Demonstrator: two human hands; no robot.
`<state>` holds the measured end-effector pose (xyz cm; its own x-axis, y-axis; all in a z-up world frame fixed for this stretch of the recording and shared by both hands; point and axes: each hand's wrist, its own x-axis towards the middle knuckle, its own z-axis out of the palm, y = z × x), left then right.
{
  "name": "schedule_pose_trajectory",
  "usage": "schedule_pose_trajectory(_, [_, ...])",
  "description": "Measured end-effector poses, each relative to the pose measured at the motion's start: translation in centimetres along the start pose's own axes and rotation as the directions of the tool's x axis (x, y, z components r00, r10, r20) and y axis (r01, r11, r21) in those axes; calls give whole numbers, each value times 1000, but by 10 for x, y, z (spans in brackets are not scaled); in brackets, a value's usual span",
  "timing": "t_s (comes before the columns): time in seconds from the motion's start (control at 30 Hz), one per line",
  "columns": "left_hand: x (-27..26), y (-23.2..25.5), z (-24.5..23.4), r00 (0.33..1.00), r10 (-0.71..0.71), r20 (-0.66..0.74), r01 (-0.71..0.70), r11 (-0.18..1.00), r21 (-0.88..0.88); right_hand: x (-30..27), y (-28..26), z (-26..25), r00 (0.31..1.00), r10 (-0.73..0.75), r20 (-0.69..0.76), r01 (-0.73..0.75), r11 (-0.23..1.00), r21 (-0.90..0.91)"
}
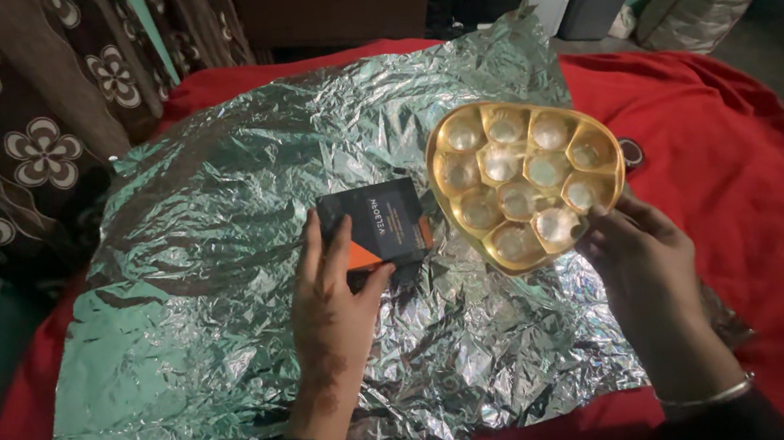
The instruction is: The person wraps a small box as a gift. They handle a roll of tape and scissors, spread a large sheet of silver foil on the bed, place a gold heart-shaped tray and the box on it, then fold gold foil over the items and press and crease the foil to enclose the package.
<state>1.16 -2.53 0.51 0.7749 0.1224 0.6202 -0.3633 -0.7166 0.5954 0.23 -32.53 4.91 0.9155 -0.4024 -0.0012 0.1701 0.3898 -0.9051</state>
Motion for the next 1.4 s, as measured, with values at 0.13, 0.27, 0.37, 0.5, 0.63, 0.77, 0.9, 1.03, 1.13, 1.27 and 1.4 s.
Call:
schedule_pose_trajectory(0.13, [0, 4, -6, 1000, -12, 6, 12, 999, 37, -13, -6, 10, 999, -9, 40, 8, 1000, 20])
schedule_pose_trajectory(0.27, [0, 8, -14, 990, -124, 66, 126, 991, -32, -19, -1, 23, 998, 13, 59, -12, 1000, -4])
schedule_pose_trajectory(0.37, [0, 13, -23, 952, 222, -210, -196, 971, 138, -23, 9, 35, 994, 75, 78, -76, 997, 16])
schedule_pose_trajectory(0.5, [-7, 25, -36, 914, 280, -292, -264, 960, 94, -34, 22, 56, 976, 170, 137, -178, 983, 47])
schedule_pose_trajectory(0.63, [-20, 42, -39, 974, 175, -145, -223, 857, -464, -49, 28, 85, 953, 212, 218, -213, 977, -18])
schedule_pose_trajectory(0.77, [-24, 43, -39, 945, 198, -260, -268, 925, -270, -72, 24, 113, 975, 86, 206, -38, 974, -225])
schedule_pose_trajectory(0.9, [-16, 31, -45, 861, 487, -149, -410, 836, 363, -98, 11, 119, 923, -145, 357, 55, 967, 250])
schedule_pose_trajectory(1.03, [-22, 33, -39, 853, 521, 11, -445, 717, 537, -98, 21, 116, 901, -180, 394, 194, 981, 2])
schedule_pose_trajectory(1.13, [-16, 33, -30, 859, 511, 33, -476, 772, 421, -69, 35, 117, 962, -67, 264, 99, 989, -112])
schedule_pose_trajectory(1.27, [-12, 21, -25, 907, 327, -266, -232, 914, 332, -41, 53, 105, 985, 78, 151, -65, 994, -92])
schedule_pose_trajectory(1.4, [-12, 3, -20, 960, -13, -279, 36, 996, 76, -22, 66, 98, 983, 170, 65, -159, 977, -143])
